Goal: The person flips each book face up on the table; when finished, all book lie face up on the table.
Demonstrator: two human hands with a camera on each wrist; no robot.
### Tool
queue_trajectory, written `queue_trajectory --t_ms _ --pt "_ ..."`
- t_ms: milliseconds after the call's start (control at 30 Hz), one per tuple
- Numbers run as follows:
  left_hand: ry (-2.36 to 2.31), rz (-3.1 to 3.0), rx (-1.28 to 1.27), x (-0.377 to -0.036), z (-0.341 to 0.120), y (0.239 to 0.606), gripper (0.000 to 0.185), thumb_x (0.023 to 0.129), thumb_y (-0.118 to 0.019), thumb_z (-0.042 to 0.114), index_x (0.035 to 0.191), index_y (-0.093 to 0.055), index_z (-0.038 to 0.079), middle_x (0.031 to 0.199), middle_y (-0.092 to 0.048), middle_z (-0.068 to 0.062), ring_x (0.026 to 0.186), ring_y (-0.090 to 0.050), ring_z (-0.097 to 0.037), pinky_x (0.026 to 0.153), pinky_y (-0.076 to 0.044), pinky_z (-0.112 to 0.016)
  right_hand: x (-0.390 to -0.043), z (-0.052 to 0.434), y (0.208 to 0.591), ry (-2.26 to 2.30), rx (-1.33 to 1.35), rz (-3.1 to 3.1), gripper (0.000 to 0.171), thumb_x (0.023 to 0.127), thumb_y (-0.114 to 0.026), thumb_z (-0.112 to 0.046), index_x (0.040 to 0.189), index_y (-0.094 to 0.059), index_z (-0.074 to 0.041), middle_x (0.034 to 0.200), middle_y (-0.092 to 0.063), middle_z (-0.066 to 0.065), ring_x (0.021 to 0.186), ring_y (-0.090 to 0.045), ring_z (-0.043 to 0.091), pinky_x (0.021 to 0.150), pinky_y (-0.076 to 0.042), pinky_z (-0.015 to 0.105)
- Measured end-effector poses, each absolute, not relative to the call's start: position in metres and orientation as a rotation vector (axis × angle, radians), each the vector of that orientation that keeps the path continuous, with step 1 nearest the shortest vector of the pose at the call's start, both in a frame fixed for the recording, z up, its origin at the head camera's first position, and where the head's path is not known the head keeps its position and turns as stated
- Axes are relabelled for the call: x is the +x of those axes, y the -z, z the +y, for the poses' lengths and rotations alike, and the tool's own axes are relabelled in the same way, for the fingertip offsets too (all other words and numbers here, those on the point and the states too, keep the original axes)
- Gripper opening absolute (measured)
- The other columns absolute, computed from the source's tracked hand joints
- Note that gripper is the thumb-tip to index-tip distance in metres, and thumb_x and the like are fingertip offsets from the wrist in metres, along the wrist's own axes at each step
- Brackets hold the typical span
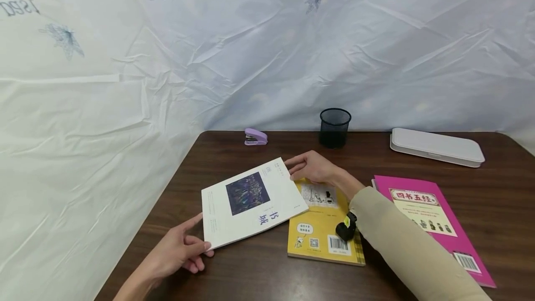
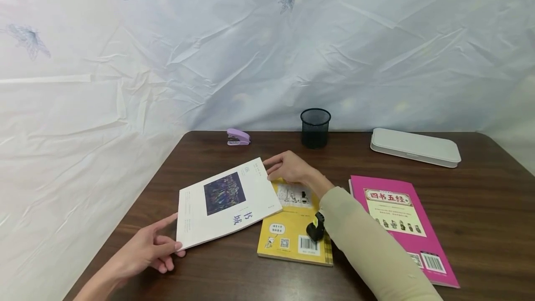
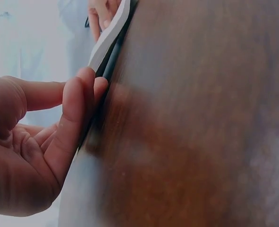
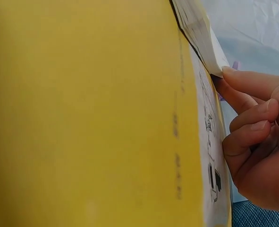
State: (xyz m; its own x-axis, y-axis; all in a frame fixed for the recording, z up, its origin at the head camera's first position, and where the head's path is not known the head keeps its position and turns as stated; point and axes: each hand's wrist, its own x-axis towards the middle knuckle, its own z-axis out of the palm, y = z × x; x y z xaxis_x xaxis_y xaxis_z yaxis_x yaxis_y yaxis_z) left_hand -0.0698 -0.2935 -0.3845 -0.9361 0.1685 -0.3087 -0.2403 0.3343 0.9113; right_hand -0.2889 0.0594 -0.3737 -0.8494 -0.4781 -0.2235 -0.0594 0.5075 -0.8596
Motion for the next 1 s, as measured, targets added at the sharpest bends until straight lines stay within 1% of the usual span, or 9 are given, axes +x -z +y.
queue_trajectory --t_ms 267,333,433,500,600,700,833,933,1000 --pt "-1.541 2.275 -0.146 -0.072 -0.289 0.381 0.094 0.096 -0.074 0.011 0.164 -0.011 -0.007 0.082 -0.074 -0.013 0.056 -0.068 -0.018 0.051 -0.058 -0.031 -0.286 0.057 0.375 1.297 -0.383 2.367 0.040 0.094 -0.078 -0.008 0.134 -0.074 -0.010 0.117 -0.080 0.007 0.049 -0.038 0.012 0.047 -0.029 0.022" --pt "-1.527 2.283 -0.158 -0.072 -0.289 0.380 0.093 0.096 -0.074 0.011 0.163 -0.012 -0.008 0.080 -0.073 -0.013 0.056 -0.068 -0.018 0.051 -0.058 -0.032 -0.286 0.056 0.375 1.278 -0.404 2.405 0.038 0.094 -0.078 -0.008 0.132 -0.075 -0.010 0.117 -0.080 0.007 0.057 -0.050 0.010 0.053 -0.038 0.021" --pt "-1.506 2.301 -0.179 -0.072 -0.289 0.380 0.091 0.097 -0.074 0.012 0.163 -0.014 -0.007 0.080 -0.072 -0.013 0.057 -0.069 -0.019 0.051 -0.059 -0.033 -0.284 0.054 0.375 1.245 -0.431 2.472 0.036 0.094 -0.079 -0.009 0.129 -0.077 -0.012 0.123 -0.078 0.007 0.088 -0.068 0.014 0.077 -0.056 0.026" --pt "-1.487 2.316 -0.183 -0.072 -0.289 0.380 0.091 0.097 -0.074 0.013 0.163 -0.014 -0.008 0.079 -0.072 -0.012 0.057 -0.069 -0.020 0.051 -0.059 -0.034 -0.282 0.053 0.374 1.218 -0.451 2.511 0.036 0.094 -0.080 -0.010 0.129 -0.077 -0.013 0.129 -0.076 0.007 0.113 -0.068 0.019 0.099 -0.057 0.034" --pt "-1.447 2.346 -0.177 -0.073 -0.290 0.379 0.090 0.099 -0.074 0.015 0.162 -0.015 -0.011 0.078 -0.071 -0.012 0.057 -0.069 -0.020 0.052 -0.060 -0.035 -0.280 0.053 0.373 1.193 -0.454 2.537 0.038 0.094 -0.080 -0.011 0.131 -0.076 -0.015 0.136 -0.073 0.007 0.125 -0.062 0.027 0.107 -0.054 0.043" --pt "-1.377 2.419 -0.177 -0.075 -0.291 0.377 0.086 0.100 -0.073 0.016 0.160 -0.020 -0.015 0.076 -0.071 -0.010 0.056 -0.068 -0.020 0.053 -0.061 -0.037 -0.277 0.053 0.370 1.184 -0.445 2.544 0.042 0.094 -0.080 -0.013 0.135 -0.074 -0.016 0.138 -0.071 0.007 0.117 -0.062 0.027 0.093 -0.056 0.037" --pt "-1.283 2.542 -0.179 -0.080 -0.296 0.372 0.075 0.101 -0.072 0.016 0.156 -0.033 -0.017 0.076 -0.071 -0.007 0.057 -0.069 -0.020 0.053 -0.062 -0.038 -0.272 0.056 0.363 1.201 -0.437 2.540 0.044 0.094 -0.080 -0.014 0.138 -0.071 -0.014 0.135 -0.072 0.009 0.085 -0.060 0.021 0.067 -0.051 0.027" --pt "-1.253 2.601 -0.182 -0.085 -0.300 0.370 0.068 0.100 -0.073 0.015 0.152 -0.042 -0.015 0.077 -0.072 -0.006 0.059 -0.069 -0.020 0.053 -0.062 -0.037 -0.268 0.060 0.359 1.198 -0.463 2.537 0.042 0.095 -0.079 -0.015 0.137 -0.071 -0.011 0.124 -0.073 0.011 0.066 -0.054 0.018 0.060 -0.048 0.025" --pt "-1.242 2.628 -0.191 -0.089 -0.302 0.369 0.064 0.099 -0.073 0.012 0.151 -0.046 -0.014 0.079 -0.073 -0.006 0.061 -0.069 -0.020 0.054 -0.062 -0.037 -0.265 0.063 0.358 1.180 -0.497 2.538 0.040 0.096 -0.078 -0.016 0.135 -0.072 -0.009 0.117 -0.072 0.010 0.061 -0.053 0.018 0.058 -0.048 0.026"
